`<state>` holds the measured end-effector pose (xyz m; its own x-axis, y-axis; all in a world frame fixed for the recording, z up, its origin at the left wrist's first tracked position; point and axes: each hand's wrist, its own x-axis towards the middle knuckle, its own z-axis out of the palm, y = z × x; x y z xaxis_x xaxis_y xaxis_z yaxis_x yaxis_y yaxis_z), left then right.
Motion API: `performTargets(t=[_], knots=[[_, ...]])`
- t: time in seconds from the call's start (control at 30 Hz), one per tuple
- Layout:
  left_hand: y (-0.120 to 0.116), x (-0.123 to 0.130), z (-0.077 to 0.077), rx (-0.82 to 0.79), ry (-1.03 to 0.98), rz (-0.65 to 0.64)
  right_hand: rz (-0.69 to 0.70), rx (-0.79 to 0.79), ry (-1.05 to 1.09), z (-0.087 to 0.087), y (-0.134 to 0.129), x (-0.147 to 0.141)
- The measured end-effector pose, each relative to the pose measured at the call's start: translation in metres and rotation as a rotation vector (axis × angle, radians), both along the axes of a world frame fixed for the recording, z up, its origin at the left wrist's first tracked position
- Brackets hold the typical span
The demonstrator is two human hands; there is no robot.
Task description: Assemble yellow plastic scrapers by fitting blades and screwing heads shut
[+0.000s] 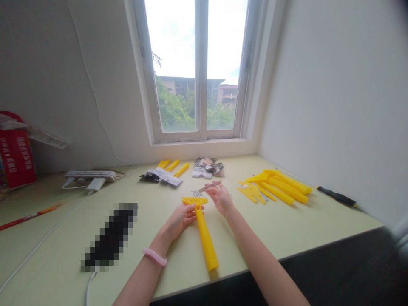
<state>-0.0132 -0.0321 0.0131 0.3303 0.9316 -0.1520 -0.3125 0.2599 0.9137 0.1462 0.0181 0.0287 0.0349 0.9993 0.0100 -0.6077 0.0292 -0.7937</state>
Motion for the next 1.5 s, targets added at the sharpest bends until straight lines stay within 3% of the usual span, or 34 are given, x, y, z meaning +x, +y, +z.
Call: performTargets(t=[0.73,1.5], knots=[[-0.0017,0.0012,0.0011,0.001,-0.002,0.007,0.097,0.093,0.029,0.0019,-0.0037,-0.0010],[0.0017,0.0007,-0.0035,0.000,-0.008,0.017,0.057,0.056,-0.038,-0.0009,-0.0003,-0.0031]])
